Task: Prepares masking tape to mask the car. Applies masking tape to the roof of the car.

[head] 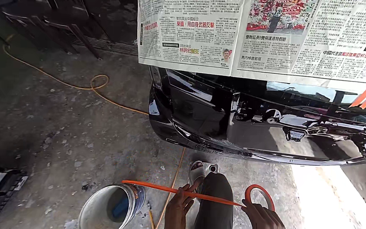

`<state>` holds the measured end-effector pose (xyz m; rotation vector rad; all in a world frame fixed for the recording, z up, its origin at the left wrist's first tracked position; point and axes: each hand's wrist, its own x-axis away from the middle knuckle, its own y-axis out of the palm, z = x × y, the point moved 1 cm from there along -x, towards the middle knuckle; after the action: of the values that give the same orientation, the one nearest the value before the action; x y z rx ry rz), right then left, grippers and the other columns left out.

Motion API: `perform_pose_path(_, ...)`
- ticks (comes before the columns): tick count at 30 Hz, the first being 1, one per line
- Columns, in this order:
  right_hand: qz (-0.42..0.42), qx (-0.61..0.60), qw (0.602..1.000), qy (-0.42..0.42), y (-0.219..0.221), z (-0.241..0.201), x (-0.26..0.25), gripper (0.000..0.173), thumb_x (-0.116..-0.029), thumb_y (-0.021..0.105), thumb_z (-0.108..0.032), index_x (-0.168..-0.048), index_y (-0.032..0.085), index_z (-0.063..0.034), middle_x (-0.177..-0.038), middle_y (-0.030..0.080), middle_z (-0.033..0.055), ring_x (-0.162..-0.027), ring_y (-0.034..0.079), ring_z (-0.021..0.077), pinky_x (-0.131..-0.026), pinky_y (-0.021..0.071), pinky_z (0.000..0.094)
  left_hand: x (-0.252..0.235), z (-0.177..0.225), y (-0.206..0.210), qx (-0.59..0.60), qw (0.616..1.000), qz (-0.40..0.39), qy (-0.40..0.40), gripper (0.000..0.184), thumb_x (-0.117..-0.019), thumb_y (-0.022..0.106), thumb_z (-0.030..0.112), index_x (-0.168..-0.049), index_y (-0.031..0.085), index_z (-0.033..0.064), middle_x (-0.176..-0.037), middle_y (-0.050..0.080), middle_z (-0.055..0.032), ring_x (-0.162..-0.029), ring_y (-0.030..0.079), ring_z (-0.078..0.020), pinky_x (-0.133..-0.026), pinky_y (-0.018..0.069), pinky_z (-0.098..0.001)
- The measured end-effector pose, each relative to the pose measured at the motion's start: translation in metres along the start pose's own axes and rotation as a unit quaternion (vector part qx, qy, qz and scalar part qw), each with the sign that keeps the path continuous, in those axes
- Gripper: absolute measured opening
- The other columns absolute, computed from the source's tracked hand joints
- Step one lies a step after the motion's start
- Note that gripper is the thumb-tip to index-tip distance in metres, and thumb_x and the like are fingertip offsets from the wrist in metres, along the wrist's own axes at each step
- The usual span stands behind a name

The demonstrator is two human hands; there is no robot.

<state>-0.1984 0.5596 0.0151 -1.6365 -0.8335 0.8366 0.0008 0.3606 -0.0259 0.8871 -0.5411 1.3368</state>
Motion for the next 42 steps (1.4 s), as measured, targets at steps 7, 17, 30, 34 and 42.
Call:
perform_pose_path(7,-0.027,-0.016,0.999,0.02,0.008,0.008,0.008,0.03,-0.1037,0.058,-0.043,-0.119,0.078,-0.0257,-0.09,0.077,0.0033,-0.078,0.074,0.0205,-0.07,0.0584,0.0389,0.0,0.003,0.004,-0.012,1.0,0.011,-0.011,0.042,-0.1128,0.036,0.028,-0.127,0.065,0.0007,-0.116,0.076,-0.0125,-0.104,0.073,-0.0225,-0.087,0.0569,-0.0375)
perform_pose_path(17,-0.015,-0.027,0.999,0.018,0.014,0.001,-0.002,0.031,-0.1028,0.059,-0.046,-0.121,0.077,-0.0284,-0.076,0.071,0.0045,-0.067,0.069,0.021,-0.065,0.0553,0.0387,-0.009,0.017,-0.001,0.019,0.999,0.021,0.022,0.039,-0.1127,0.037,0.027,-0.128,0.062,0.0009,-0.116,0.075,-0.0128,-0.103,0.073,-0.0216,-0.087,0.0577,-0.0357)
perform_pose_path(30,-0.025,-0.026,0.998,0.044,0.029,0.014,0.012,0.034,-0.1039,0.056,-0.047,-0.128,0.073,-0.0292,-0.076,0.071,0.007,-0.066,0.068,0.0243,-0.064,0.0552,0.0415,-0.011,0.011,-0.011,0.012,0.999,0.026,-0.014,0.041,-0.1131,0.032,0.033,-0.131,0.059,0.0068,-0.12,0.073,-0.0083,-0.107,0.07,-0.0182,-0.089,0.0552,-0.0365)
perform_pose_path(34,-0.005,-0.019,0.999,0.03,0.027,0.011,0.008,0.032,-0.1039,0.057,-0.045,-0.125,0.075,-0.029,-0.075,0.07,0.0062,-0.064,0.067,0.0226,-0.062,0.0539,0.0401,-0.015,0.018,-0.014,0.017,0.999,0.031,0.005,0.041,-0.1128,0.033,0.033,-0.132,0.06,0.0076,-0.12,0.074,-0.0083,-0.106,0.071,-0.0189,-0.088,0.0556,-0.0372)
perform_pose_path(42,0.018,-0.009,1.0,-0.02,0.026,0.002,-0.005,0.031,-0.1033,0.059,-0.044,-0.125,0.075,-0.0292,-0.072,0.069,0.0036,-0.063,0.066,0.021,-0.063,0.0543,0.038,-0.022,0.027,-0.031,0.018,0.999,0.039,0.007,0.039,-0.113,0.033,0.032,-0.129,0.06,0.0093,-0.12,0.074,-0.0061,-0.107,0.07,-0.0167,-0.089,0.0547,-0.0369)
